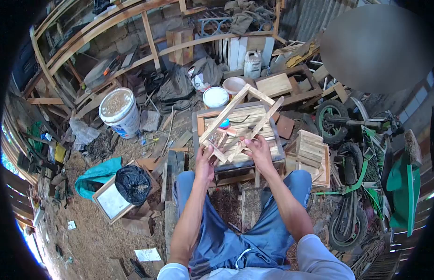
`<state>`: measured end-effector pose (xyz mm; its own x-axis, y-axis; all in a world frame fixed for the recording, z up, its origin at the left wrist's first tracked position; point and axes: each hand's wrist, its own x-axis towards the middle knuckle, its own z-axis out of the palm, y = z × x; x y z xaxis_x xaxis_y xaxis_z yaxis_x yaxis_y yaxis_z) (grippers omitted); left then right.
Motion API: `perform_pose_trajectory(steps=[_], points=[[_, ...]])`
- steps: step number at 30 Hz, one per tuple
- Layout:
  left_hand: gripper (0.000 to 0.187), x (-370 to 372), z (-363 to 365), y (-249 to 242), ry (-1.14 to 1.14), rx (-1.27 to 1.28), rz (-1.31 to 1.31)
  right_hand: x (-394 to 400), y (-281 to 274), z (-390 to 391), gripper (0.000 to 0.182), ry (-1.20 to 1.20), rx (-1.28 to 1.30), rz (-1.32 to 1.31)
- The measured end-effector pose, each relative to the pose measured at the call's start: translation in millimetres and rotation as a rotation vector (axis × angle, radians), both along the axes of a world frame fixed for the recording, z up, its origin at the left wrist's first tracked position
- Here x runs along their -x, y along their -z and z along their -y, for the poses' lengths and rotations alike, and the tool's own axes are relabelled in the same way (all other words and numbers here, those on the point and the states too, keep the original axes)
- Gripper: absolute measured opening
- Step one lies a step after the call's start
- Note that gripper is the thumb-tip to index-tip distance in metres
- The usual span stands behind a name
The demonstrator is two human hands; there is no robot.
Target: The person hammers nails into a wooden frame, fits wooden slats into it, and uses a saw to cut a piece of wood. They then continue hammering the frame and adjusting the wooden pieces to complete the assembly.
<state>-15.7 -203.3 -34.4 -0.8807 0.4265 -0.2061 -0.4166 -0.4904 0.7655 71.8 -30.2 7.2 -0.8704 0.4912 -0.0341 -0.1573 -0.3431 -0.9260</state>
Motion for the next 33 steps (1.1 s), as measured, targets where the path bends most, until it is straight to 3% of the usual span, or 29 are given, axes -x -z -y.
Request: perform_pose_trajectory(steps=[12,19,25,33], points=[[0.047,2.7,6.0,-15.4,-0.008,0.014,-0.061,20.6,2.6,8.1,0.048,0.057,0.037,-0.006],[0.045,5.9,11.4,-10.0,0.005,0.067,-0.087,24.6,7.3,8.4,0.063,0.098,-0.112,-0.085],[0.040,7.5,8.9,-3.2,0.026,0.048,-0.041,14.3,-8.2,7.2,0.068,0.032,-0.063,-0.055],[0.042,4.5,5.3,-1.9,0.047,0.044,0.118,11.2,-9.9,11.2,0.073,0.142,-0.280,-0.008]])
